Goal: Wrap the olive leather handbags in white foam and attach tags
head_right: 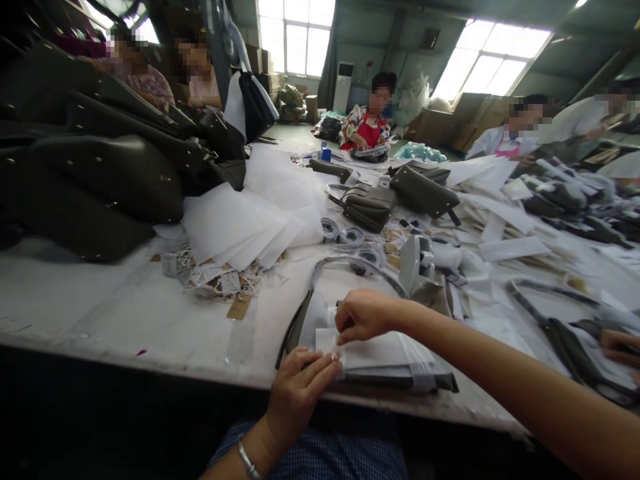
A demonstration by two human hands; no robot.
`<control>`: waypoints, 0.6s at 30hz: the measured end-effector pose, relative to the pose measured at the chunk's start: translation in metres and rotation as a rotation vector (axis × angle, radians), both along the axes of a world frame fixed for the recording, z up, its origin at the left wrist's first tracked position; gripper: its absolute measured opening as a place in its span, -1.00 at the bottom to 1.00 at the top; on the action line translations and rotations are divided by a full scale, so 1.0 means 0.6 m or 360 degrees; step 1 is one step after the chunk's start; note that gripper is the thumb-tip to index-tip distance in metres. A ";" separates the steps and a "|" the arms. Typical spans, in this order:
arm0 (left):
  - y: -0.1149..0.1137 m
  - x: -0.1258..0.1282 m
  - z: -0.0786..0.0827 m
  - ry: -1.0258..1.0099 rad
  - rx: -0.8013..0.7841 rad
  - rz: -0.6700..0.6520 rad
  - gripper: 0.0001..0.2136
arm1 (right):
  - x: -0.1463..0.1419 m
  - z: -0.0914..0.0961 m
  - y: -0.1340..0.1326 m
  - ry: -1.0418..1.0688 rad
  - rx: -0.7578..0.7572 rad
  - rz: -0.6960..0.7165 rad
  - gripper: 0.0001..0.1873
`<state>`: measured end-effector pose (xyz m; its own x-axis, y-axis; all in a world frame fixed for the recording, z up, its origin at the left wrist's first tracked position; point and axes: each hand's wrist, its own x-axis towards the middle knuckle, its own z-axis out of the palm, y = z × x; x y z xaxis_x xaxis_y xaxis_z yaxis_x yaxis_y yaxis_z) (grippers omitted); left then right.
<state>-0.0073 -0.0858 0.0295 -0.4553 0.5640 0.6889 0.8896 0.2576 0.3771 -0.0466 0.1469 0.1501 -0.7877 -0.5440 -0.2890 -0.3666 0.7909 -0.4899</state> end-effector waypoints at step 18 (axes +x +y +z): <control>-0.002 -0.011 -0.003 0.0085 -0.0047 -0.0046 -0.77 | -0.047 -0.020 -0.041 0.0168 0.0660 0.0160 -0.86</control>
<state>-0.0139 -0.0871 0.0277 -0.4015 0.5969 0.6946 0.9155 0.2418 0.3215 -0.0751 0.1220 0.1381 -0.7739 -0.4743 -0.4197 -0.4825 0.8708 -0.0943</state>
